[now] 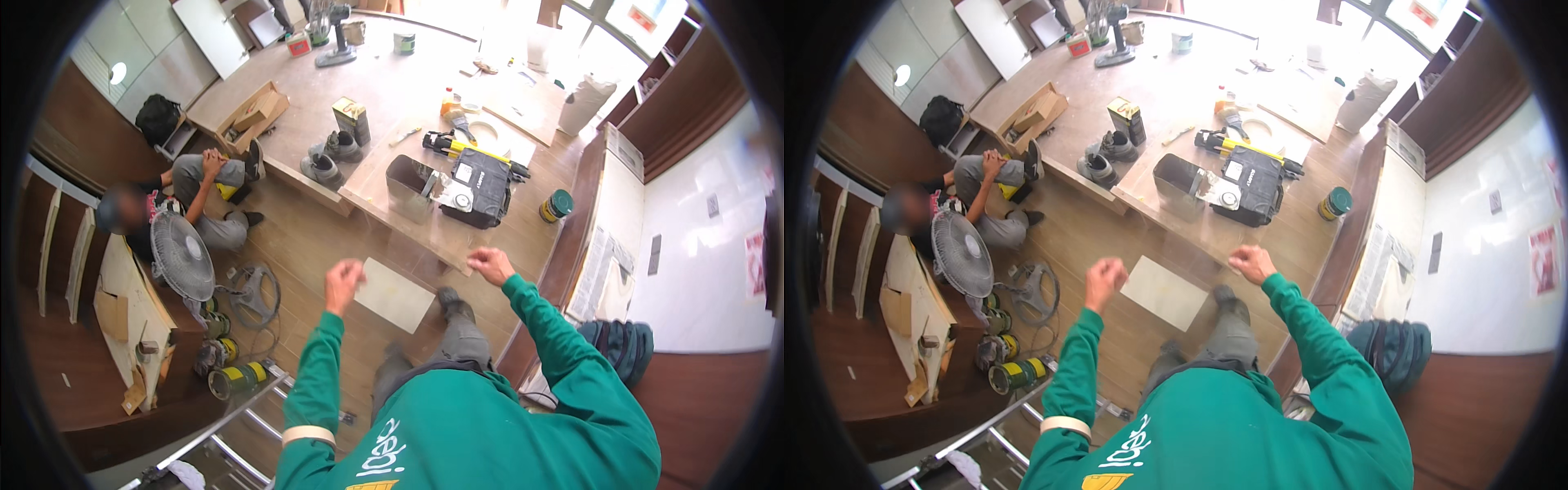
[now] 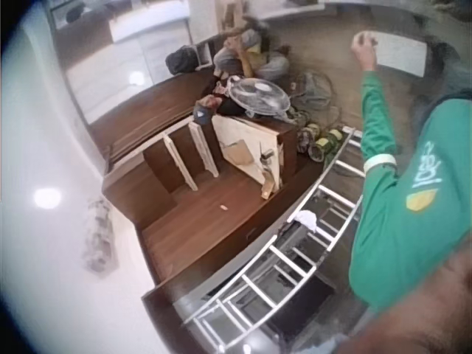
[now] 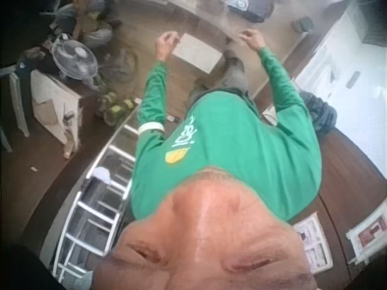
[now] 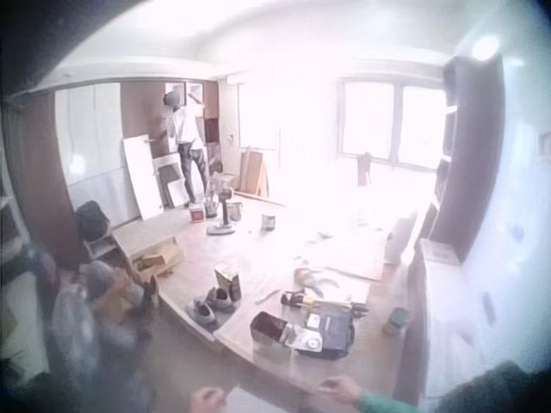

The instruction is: The person walks through a renovation site, picks up a paint can, and scrapes the inside with a stick to mix the contents. They then walk back to a workbench and continue scraping the paint can while another worker sits nearby.

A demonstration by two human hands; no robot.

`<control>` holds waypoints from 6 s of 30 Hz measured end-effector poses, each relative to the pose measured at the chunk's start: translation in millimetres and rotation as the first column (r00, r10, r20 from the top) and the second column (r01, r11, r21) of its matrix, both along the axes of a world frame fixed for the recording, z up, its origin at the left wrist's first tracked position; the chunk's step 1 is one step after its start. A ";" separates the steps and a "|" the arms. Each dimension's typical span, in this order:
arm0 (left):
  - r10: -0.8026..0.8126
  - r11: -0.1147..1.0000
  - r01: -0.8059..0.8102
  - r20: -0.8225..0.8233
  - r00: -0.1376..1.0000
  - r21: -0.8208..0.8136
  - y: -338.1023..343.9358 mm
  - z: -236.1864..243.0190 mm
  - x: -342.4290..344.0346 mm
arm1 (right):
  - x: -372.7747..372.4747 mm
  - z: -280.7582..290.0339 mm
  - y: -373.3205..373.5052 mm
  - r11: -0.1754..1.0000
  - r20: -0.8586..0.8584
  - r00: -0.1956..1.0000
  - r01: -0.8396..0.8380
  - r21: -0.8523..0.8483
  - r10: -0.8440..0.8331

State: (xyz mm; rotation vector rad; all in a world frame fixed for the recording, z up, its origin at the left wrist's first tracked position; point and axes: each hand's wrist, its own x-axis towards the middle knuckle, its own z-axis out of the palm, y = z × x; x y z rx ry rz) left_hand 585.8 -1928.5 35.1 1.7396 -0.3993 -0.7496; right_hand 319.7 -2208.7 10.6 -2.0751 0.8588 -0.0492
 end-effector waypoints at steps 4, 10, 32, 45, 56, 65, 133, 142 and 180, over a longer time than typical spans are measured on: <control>0.106 0.971 -0.093 0.045 0.993 -0.222 -139.5 59.9 14.6 | 100.7 -40.8 -122.3 0.968 0.083 0.996 0.045 -0.248 -0.025; 0.073 0.991 -0.093 0.191 0.979 0.097 -260.8 -8.1 -4.8 | 179.6 -90.3 -200.8 0.982 0.014 0.996 -0.085 -0.166 0.088; -0.414 0.854 0.152 0.474 0.777 0.497 -316.0 -75.1 63.7 | 214.8 -80.0 -204.3 0.932 -0.086 0.981 -0.135 0.336 0.173; 0.387 0.874 -0.472 0.417 0.823 0.120 -255.1 -0.1 64.3 | 229.1 -49.3 -169.2 0.960 0.120 0.984 -0.155 0.234 0.130; 0.610 0.710 -0.704 0.527 0.591 -0.032 -86.9 123.1 -46.5 | 204.7 106.7 -67.6 0.794 0.270 0.783 -0.600 0.095 0.560; 0.724 0.467 -0.875 0.624 0.295 -0.129 109.0 170.7 -234.6 | 122.2 160.5 167.8 0.491 0.258 0.533 -0.845 0.210 0.806; 0.931 -0.266 -0.960 -0.235 -0.280 0.089 1813.0 74.8 -454.5 | -1.6 146.9 1923.9 -0.117 0.121 -0.149 -0.964 -0.240 0.981; 0.970 -0.173 -0.983 -0.160 -0.181 0.062 1970.2 85.2 -354.3 | 88.4 59.4 1972.2 0.048 0.280 0.198 -0.884 0.466 0.939; 0.798 0.601 -0.778 -0.182 0.575 0.180 2356.8 -62.2 589.3 | 740.9 20.8 2400.8 0.768 0.387 0.789 -0.589 0.252 0.477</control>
